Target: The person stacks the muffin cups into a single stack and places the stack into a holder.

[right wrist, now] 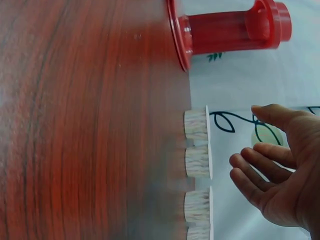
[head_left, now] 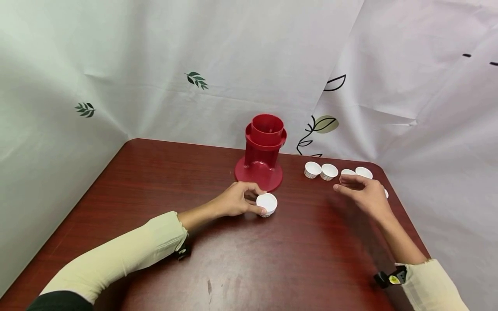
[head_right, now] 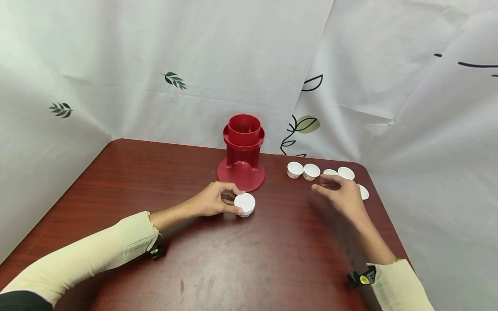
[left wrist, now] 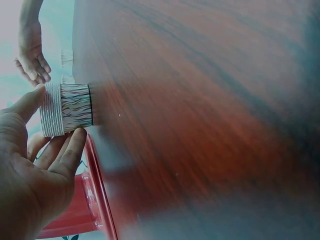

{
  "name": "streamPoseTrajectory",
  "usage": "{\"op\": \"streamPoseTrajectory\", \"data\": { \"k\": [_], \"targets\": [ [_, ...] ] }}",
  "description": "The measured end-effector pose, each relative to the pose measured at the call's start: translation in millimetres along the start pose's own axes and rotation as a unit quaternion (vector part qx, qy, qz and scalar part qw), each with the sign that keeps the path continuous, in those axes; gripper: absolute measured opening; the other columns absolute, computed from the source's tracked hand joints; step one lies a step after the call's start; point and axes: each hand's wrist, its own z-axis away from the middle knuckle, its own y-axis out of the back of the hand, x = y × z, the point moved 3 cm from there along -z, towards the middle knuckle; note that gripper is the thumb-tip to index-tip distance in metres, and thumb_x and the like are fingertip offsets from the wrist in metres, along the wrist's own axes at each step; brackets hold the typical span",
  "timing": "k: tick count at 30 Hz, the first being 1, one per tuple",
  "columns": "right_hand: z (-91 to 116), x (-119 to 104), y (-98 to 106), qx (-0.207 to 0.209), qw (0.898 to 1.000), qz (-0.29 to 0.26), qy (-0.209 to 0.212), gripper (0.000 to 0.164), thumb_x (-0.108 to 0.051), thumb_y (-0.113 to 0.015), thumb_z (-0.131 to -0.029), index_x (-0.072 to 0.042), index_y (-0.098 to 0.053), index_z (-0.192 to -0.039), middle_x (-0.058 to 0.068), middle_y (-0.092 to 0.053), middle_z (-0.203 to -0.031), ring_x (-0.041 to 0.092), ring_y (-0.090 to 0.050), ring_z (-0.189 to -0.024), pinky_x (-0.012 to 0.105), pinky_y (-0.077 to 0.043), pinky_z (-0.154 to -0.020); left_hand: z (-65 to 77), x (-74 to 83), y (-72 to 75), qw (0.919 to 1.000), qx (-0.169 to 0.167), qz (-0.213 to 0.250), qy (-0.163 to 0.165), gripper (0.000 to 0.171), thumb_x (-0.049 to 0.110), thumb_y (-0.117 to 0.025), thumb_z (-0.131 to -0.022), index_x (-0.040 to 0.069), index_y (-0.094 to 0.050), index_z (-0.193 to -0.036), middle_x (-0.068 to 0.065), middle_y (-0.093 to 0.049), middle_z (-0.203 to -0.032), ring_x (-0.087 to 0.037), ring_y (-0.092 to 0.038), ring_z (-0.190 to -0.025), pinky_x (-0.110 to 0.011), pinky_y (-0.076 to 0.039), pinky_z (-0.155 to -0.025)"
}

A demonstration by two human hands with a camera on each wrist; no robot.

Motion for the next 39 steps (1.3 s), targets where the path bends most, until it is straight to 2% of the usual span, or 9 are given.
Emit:
{"op": "streamPoseTrajectory", "data": {
  "k": [7, 11, 17, 20, 25, 28, 33, 37, 39],
  "targets": [
    [-1, 8, 7, 0.004, 1.0, 0.004, -0.002, 0.056, -0.045, -0.09, -0.097, -0.008, -0.081, -0.138, 0.017, -0.084, -0.128, -0.025, -0.058, -0.092, 0.007, -0.049, -0.077, -0.8, -0.7, -0.3, 1.0, -0.001, -0.001, 0.001, 0.037, 0.007, -0.099, -0.085, 0.002, -0.08, -0.116, -0.014, -0.083, -0.122, -0.02, -0.084, -0.109, -0.032, -0.07, -0.098],
    [-3, 13, 11, 0.007, 1.0, 0.014, -0.015, 0.059, -0.049, -0.088, -0.098, -0.009, -0.08, -0.139, 0.02, -0.082, -0.134, -0.021, -0.054, -0.097, 0.009, -0.048, -0.078, -1.2, -0.9, -0.3, 1.0, -0.001, 0.0, 0.0, 0.037, 0.006, -0.099, -0.085, 0.002, -0.08, -0.116, -0.015, -0.083, -0.123, -0.021, -0.084, -0.109, -0.032, -0.07, -0.098],
    [-5, 21, 18, 0.008, 1.0, -0.009, -0.018, 0.061, -0.049, -0.088, -0.098, -0.005, -0.079, -0.14, 0.022, -0.079, -0.138, -0.022, -0.057, -0.097, 0.006, -0.05, -0.078, -1.5, -1.8, 0.0, 1.0, 0.0, -0.002, -0.001, 0.038, 0.006, -0.099, -0.085, 0.002, -0.079, -0.117, -0.015, -0.083, -0.124, -0.022, -0.084, -0.11, -0.032, -0.07, -0.097],
    [-7, 28, 21, 0.015, 1.0, -0.015, -0.02, 0.059, -0.046, -0.09, -0.097, -0.004, -0.079, -0.138, 0.01, -0.083, -0.129, -0.021, -0.059, -0.096, 0.005, -0.051, -0.077, -1.4, -1.4, -0.2, 1.0, -0.001, -0.002, -0.001, 0.037, 0.007, -0.099, -0.086, 0.002, -0.079, -0.117, -0.015, -0.083, -0.124, -0.022, -0.084, -0.11, -0.032, -0.07, -0.097],
    [-9, 38, 26, 0.028, 0.999, -0.018, -0.022, 0.055, -0.04, -0.091, -0.096, -0.002, -0.081, -0.133, -0.032, -0.076, -0.1, -0.021, -0.06, -0.09, 0.005, -0.052, -0.074, -1.8, -1.4, -0.5, 1.0, -0.001, 0.0, 0.001, 0.036, 0.006, -0.099, -0.086, 0.002, -0.079, -0.116, -0.016, -0.083, -0.125, -0.021, -0.084, -0.11, -0.032, -0.07, -0.097],
    [-10, 43, 29, 0.028, 0.999, -0.011, -0.026, 0.056, -0.04, -0.091, -0.096, -0.001, -0.08, -0.134, -0.04, -0.07, -0.096, -0.02, -0.059, -0.087, 0.008, -0.052, -0.072, -2.2, -1.6, -0.9, 1.0, 0.0, 0.002, 0.002, 0.036, 0.006, -0.099, -0.085, 0.002, -0.079, -0.115, -0.016, -0.083, -0.125, -0.021, -0.084, -0.109, -0.031, -0.07, -0.097],
    [-11, 50, 34, 0.029, 0.999, 0.014, -0.039, 0.058, -0.045, -0.089, -0.097, -0.001, -0.08, -0.134, -0.022, -0.078, -0.108, -0.022, -0.053, -0.093, 0.008, -0.047, -0.077, -1.9, -1.2, -0.9, 1.0, -0.001, 0.006, 0.0, 0.036, 0.005, -0.099, -0.085, 0.001, -0.079, -0.115, -0.016, -0.083, -0.125, -0.021, -0.084, -0.109, -0.032, -0.07, -0.097],
    [-14, 56, 39, 0.025, 0.998, 0.025, -0.053, 0.062, -0.05, -0.088, -0.097, -0.002, -0.08, -0.136, -0.02, -0.078, -0.11, -0.023, -0.05, -0.095, 0.008, -0.045, -0.079, -1.5, -0.7, -0.9, 1.0, -0.001, 0.007, 0.001, 0.036, 0.005, -0.099, -0.085, 0.001, -0.079, -0.115, -0.016, -0.083, -0.125, -0.021, -0.084, -0.109, -0.032, -0.07, -0.097],
    [-15, 58, 41, 0.024, 0.998, 0.028, -0.058, 0.064, -0.052, -0.089, -0.096, -0.003, -0.079, -0.136, -0.012, -0.082, -0.112, -0.021, -0.051, -0.095, 0.009, -0.045, -0.078, -1.2, -0.3, -0.7, 1.0, -0.001, 0.006, 0.001, 0.037, 0.005, -0.099, -0.085, 0.001, -0.079, -0.116, -0.016, -0.083, -0.124, -0.022, -0.084, -0.109, -0.032, -0.07, -0.097]
  ]
}}
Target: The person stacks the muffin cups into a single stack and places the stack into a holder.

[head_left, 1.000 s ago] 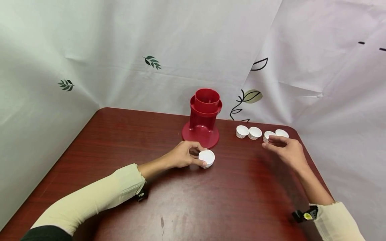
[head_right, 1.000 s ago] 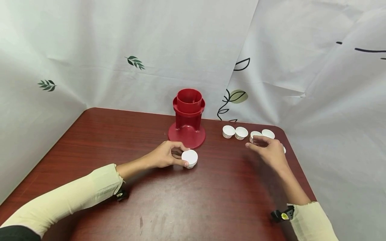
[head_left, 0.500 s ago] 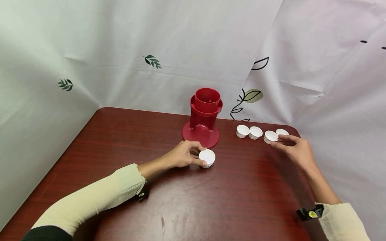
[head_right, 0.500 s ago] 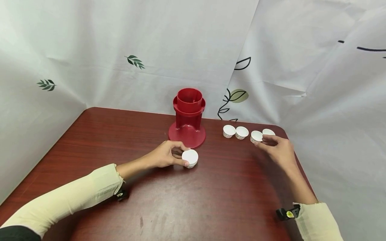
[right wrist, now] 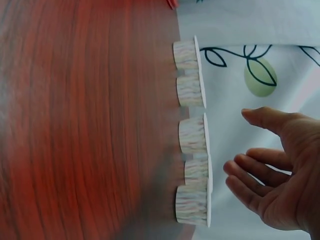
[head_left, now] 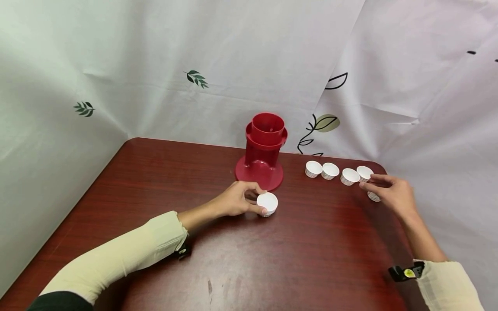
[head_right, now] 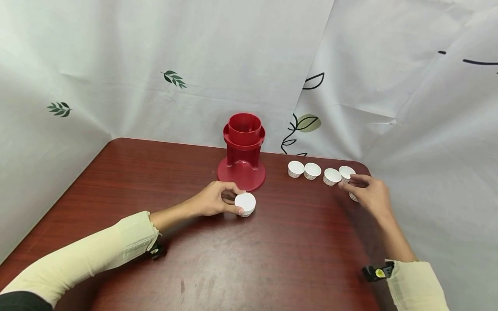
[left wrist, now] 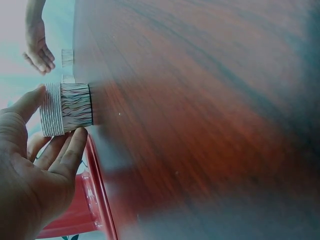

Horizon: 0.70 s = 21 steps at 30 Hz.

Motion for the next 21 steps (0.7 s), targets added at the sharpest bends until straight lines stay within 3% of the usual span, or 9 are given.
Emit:
{"op": "streamPoseTrajectory", "data": {
  "k": [2, 5, 8, 16, 21],
  "targets": [
    [-1, 2, 3, 0.001, 1.0, 0.009, -0.002, 0.065, -0.053, -0.088, -0.097, -0.003, -0.079, -0.138, 0.003, -0.085, -0.12, -0.011, -0.058, -0.101, 0.012, -0.045, -0.078, 0.0, 0.5, 0.1, 1.0, 0.0, -0.001, -0.002, 0.037, 0.005, -0.099, -0.085, 0.001, -0.079, -0.116, -0.016, -0.083, -0.124, -0.022, -0.084, -0.108, -0.032, -0.071, -0.097],
    [-3, 5, 6, -0.003, 1.0, 0.026, -0.003, 0.069, -0.054, -0.085, -0.099, -0.001, -0.076, -0.142, 0.028, -0.077, -0.139, 0.02, -0.07, -0.119, 0.017, -0.044, -0.08, -0.1, 0.7, 0.2, 1.0, 0.001, -0.002, -0.002, 0.037, 0.005, -0.099, -0.085, 0.001, -0.079, -0.116, -0.016, -0.083, -0.124, -0.022, -0.084, -0.108, -0.032, -0.071, -0.097],
    [-5, 11, 9, -0.013, 0.999, 0.039, -0.006, 0.073, -0.053, -0.082, -0.101, 0.003, -0.072, -0.145, 0.034, -0.072, -0.143, 0.049, -0.065, -0.135, 0.019, -0.043, -0.081, 0.0, 0.7, 0.0, 1.0, 0.001, -0.002, 0.0, 0.037, 0.005, -0.099, -0.085, 0.001, -0.079, -0.116, -0.016, -0.083, -0.124, -0.022, -0.084, -0.108, -0.032, -0.071, -0.096],
    [-5, 24, 13, -0.011, 0.998, 0.049, -0.024, 0.079, -0.05, -0.084, -0.1, 0.01, -0.066, -0.148, 0.034, -0.071, -0.141, 0.052, -0.068, -0.133, 0.015, -0.043, -0.077, 0.2, 0.2, -0.1, 1.0, 0.0, 0.0, -0.002, 0.037, 0.005, -0.099, -0.085, 0.001, -0.079, -0.116, -0.017, -0.082, -0.127, -0.022, -0.084, -0.108, -0.032, -0.071, -0.096],
    [-4, 30, 12, -0.001, 0.997, 0.062, -0.044, 0.083, -0.054, -0.082, -0.1, 0.009, -0.063, -0.151, 0.033, -0.069, -0.146, 0.055, -0.061, -0.14, 0.027, -0.045, -0.087, 0.3, 0.7, 0.4, 1.0, 0.001, -0.002, -0.003, 0.037, 0.005, -0.099, -0.085, 0.001, -0.079, -0.115, -0.018, -0.081, -0.129, -0.024, -0.084, -0.109, -0.033, -0.071, -0.096]
  ]
}}
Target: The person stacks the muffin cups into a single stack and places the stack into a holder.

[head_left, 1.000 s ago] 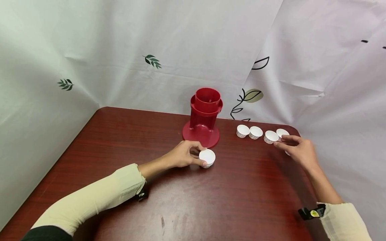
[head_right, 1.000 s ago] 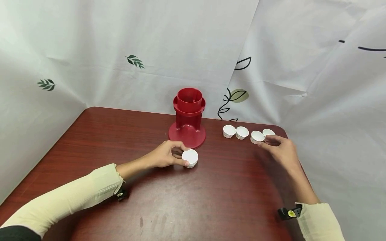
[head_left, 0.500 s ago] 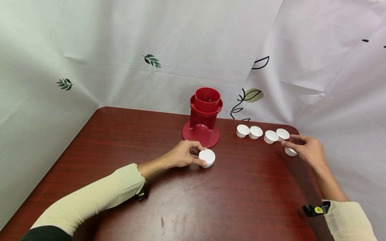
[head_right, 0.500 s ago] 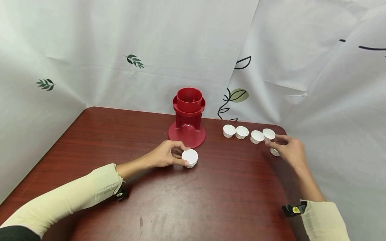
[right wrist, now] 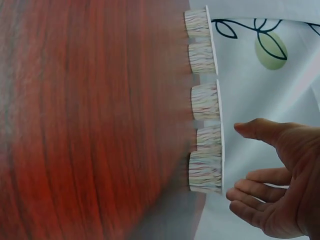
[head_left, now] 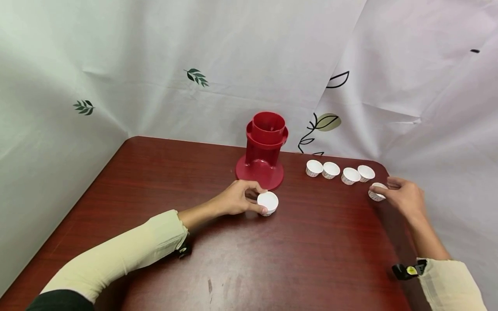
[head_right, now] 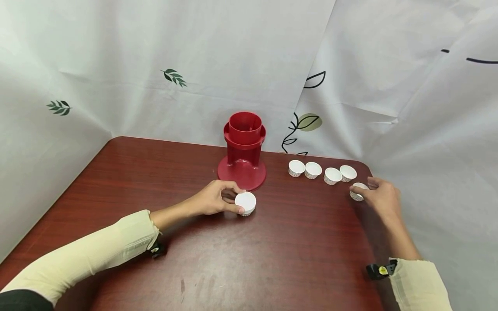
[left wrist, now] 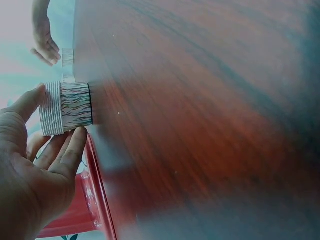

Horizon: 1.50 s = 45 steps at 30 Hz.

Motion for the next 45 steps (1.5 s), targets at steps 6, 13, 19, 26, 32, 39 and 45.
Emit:
{"op": "streamPoseTrajectory", "data": {
  "k": [6, 13, 19, 26, 32, 39, 45],
  "targets": [
    [-1, 6, -1, -0.013, 0.999, 0.018, -0.026, 0.088, -0.055, -0.081, -0.099, 0.01, -0.059, -0.155, 0.036, -0.063, -0.153, 0.059, -0.054, -0.143, 0.056, -0.053, -0.101, -0.1, 0.1, 0.4, 1.0, 0.001, -0.004, -0.001, 0.037, 0.005, -0.099, -0.085, 0.001, -0.079, -0.115, -0.018, -0.081, -0.131, -0.025, -0.084, -0.111, -0.032, -0.07, -0.097],
    [-1, 11, -1, -0.05, 0.997, 0.043, -0.045, 0.101, -0.055, -0.08, -0.098, 0.016, -0.045, -0.16, 0.046, -0.048, -0.16, 0.07, -0.04, -0.146, 0.076, -0.046, -0.115, -0.5, -0.7, 0.1, 1.0, 0.001, -0.006, -0.003, 0.037, 0.005, -0.1, -0.085, 0.001, -0.079, -0.115, -0.018, -0.082, -0.13, -0.024, -0.084, -0.111, -0.031, -0.07, -0.097],
    [-2, 11, -2, -0.058, 0.996, 0.048, -0.04, 0.1, -0.054, -0.079, -0.099, 0.018, -0.045, -0.159, 0.047, -0.047, -0.159, 0.068, -0.043, -0.145, 0.074, -0.047, -0.114, 0.4, 0.8, 0.2, 1.0, 0.001, -0.006, -0.005, 0.036, 0.005, -0.1, -0.085, 0.001, -0.079, -0.114, -0.018, -0.081, -0.131, -0.024, -0.084, -0.111, -0.032, -0.07, -0.097],
    [-2, 12, -4, -0.051, 0.997, 0.062, -0.02, 0.08, -0.048, -0.082, -0.098, 0.013, -0.062, -0.145, 0.044, -0.066, -0.139, 0.06, -0.06, -0.119, 0.055, -0.056, -0.087, 1.0, 0.2, 0.1, 1.0, 0.003, -0.003, -0.005, 0.035, 0.005, -0.099, -0.085, 0.0, -0.079, -0.113, -0.018, -0.081, -0.129, -0.024, -0.084, -0.11, -0.033, -0.07, -0.097],
    [-3, 13, -4, -0.043, 0.997, 0.063, -0.012, 0.066, -0.045, -0.083, -0.097, 0.011, -0.072, -0.13, 0.033, -0.076, -0.108, 0.051, -0.063, -0.101, 0.036, -0.046, -0.073, 1.0, 1.0, -0.1, 0.9999, 0.002, -0.001, -0.01, 0.035, 0.004, -0.099, -0.086, -0.001, -0.078, -0.113, -0.019, -0.081, -0.129, -0.026, -0.084, -0.11, -0.033, -0.071, -0.097],
    [0, 11, -2, -0.043, 0.998, 0.046, -0.027, 0.072, -0.049, -0.081, -0.099, 0.01, -0.068, -0.14, 0.037, -0.073, -0.126, 0.053, -0.061, -0.112, 0.039, -0.048, -0.079, 0.9, 0.8, 1.1, 1.0, 0.004, -0.004, -0.007, 0.035, 0.005, -0.1, -0.084, 0.001, -0.079, -0.113, -0.016, -0.082, -0.126, -0.023, -0.084, -0.108, -0.032, -0.071, -0.096],
    [2, 7, 0, -0.036, 0.999, 0.022, -0.033, 0.079, -0.054, -0.08, -0.1, 0.007, -0.065, -0.149, 0.038, -0.07, -0.138, 0.054, -0.06, -0.122, 0.039, -0.048, -0.084, 0.3, 0.5, 0.9, 0.9999, 0.002, -0.007, -0.01, 0.037, 0.006, -0.1, -0.084, 0.002, -0.08, -0.114, -0.016, -0.083, -0.126, -0.022, -0.084, -0.108, -0.032, -0.071, -0.097]
  ]
}}
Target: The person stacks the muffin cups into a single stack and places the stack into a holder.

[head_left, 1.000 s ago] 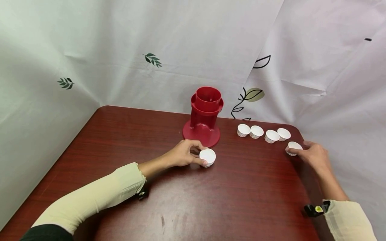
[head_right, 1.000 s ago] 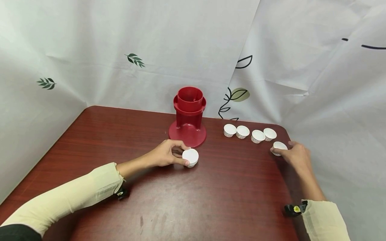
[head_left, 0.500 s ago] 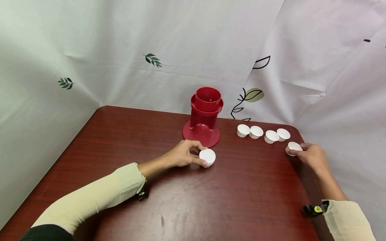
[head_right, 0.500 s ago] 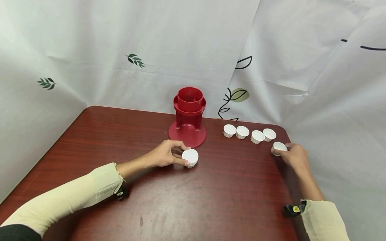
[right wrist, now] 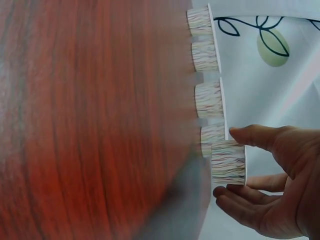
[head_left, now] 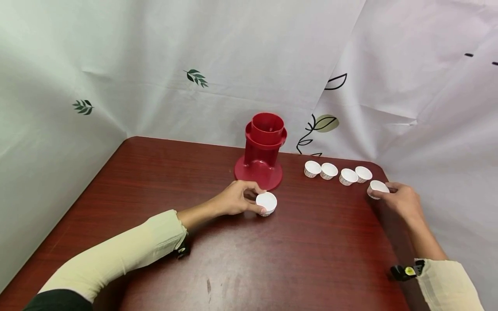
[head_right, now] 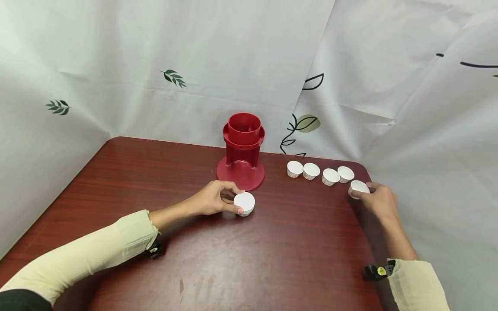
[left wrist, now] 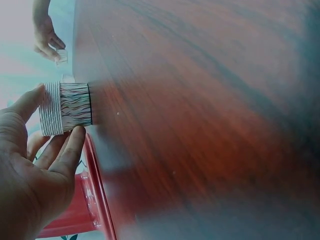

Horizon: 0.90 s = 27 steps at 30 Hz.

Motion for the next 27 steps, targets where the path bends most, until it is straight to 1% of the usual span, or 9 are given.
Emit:
{"op": "streamPoseTrajectory", "data": {
  "k": [3, 6, 8, 13, 16, 22, 25, 27],
  "targets": [
    [1, -6, 1, 0.001, 1.0, -0.015, 0.005, 0.083, -0.057, -0.081, -0.099, 0.005, -0.064, -0.151, 0.038, -0.067, -0.145, 0.054, -0.06, -0.128, 0.039, -0.047, -0.087, -0.2, -0.2, -0.1, 1.0, -0.001, 0.0, -0.002, 0.036, 0.006, -0.1, -0.084, 0.002, -0.08, -0.114, -0.016, -0.083, -0.126, -0.022, -0.084, -0.108, -0.032, -0.071, -0.097],
    [4, -13, 1, 0.003, 0.999, -0.028, 0.014, 0.085, -0.059, -0.083, -0.098, 0.003, -0.063, -0.153, 0.038, -0.066, -0.148, 0.054, -0.06, -0.132, 0.037, -0.046, -0.088, -0.4, -0.1, -0.4, 1.0, 0.0, 0.001, -0.002, 0.036, 0.006, -0.1, -0.084, 0.002, -0.08, -0.113, -0.016, -0.083, -0.126, -0.022, -0.084, -0.107, -0.032, -0.071, -0.097],
    [5, -17, 0, 0.005, 0.999, -0.037, 0.019, 0.086, -0.059, -0.084, -0.097, 0.003, -0.064, -0.153, 0.038, -0.067, -0.147, 0.052, -0.062, -0.13, 0.033, -0.046, -0.085, -0.5, 0.3, -0.5, 1.0, 0.001, 0.002, -0.001, 0.035, 0.006, -0.1, -0.084, 0.002, -0.08, -0.112, -0.016, -0.083, -0.126, -0.022, -0.084, -0.107, -0.032, -0.071, -0.096],
    [9, -26, -2, 0.015, 0.998, -0.049, 0.027, 0.085, -0.058, -0.088, -0.094, 0.002, -0.066, -0.151, 0.035, -0.071, -0.142, 0.041, -0.065, -0.122, 0.023, -0.046, -0.077, -0.5, 2.3, -1.3, 1.0, -0.001, 0.007, -0.002, 0.034, 0.004, -0.099, -0.085, -0.001, -0.078, -0.111, -0.018, -0.082, -0.129, -0.022, -0.084, -0.108, -0.033, -0.071, -0.097],
    [9, -31, -3, 0.018, 0.998, -0.052, 0.038, 0.084, -0.055, -0.089, -0.094, 0.004, -0.067, -0.149, 0.036, -0.071, -0.142, 0.04, -0.064, -0.12, 0.021, -0.045, -0.076, -0.3, 3.2, -1.5, 1.0, -0.003, 0.009, 0.0, 0.034, 0.004, -0.099, -0.085, -0.001, -0.078, -0.111, -0.019, -0.081, -0.129, -0.023, -0.084, -0.109, -0.032, -0.071, -0.097],
    [11, -40, -4, 0.012, 0.997, -0.058, 0.048, 0.087, -0.055, -0.09, -0.094, 0.004, -0.066, -0.152, 0.036, -0.069, -0.145, 0.038, -0.061, -0.121, 0.019, -0.045, -0.076, 0.3, 2.0, -0.9, 1.0, -0.004, 0.008, -0.002, 0.035, 0.004, -0.099, -0.085, -0.001, -0.078, -0.112, -0.018, -0.082, -0.125, -0.023, -0.084, -0.108, -0.032, -0.071, -0.097],
    [12, -46, -6, 0.008, 0.997, -0.058, 0.054, 0.089, -0.055, -0.091, -0.093, 0.005, -0.065, -0.153, 0.038, -0.067, -0.147, 0.041, -0.061, -0.127, 0.02, -0.045, -0.079, 0.7, 0.7, -0.3, 1.0, -0.004, 0.007, -0.005, 0.035, 0.005, -0.099, -0.085, -0.001, -0.078, -0.113, -0.017, -0.082, -0.124, -0.022, -0.084, -0.107, -0.032, -0.07, -0.097],
    [13, -50, -6, 0.006, 0.997, -0.056, 0.059, 0.089, -0.054, -0.091, -0.092, 0.005, -0.064, -0.153, 0.04, -0.065, -0.149, 0.045, -0.061, -0.132, 0.024, -0.045, -0.084, 0.8, -0.2, 0.2, 0.9999, -0.004, 0.008, -0.006, 0.035, 0.004, -0.099, -0.085, -0.001, -0.078, -0.113, -0.017, -0.082, -0.124, -0.021, -0.084, -0.107, -0.032, -0.07, -0.097]
  ]
}}
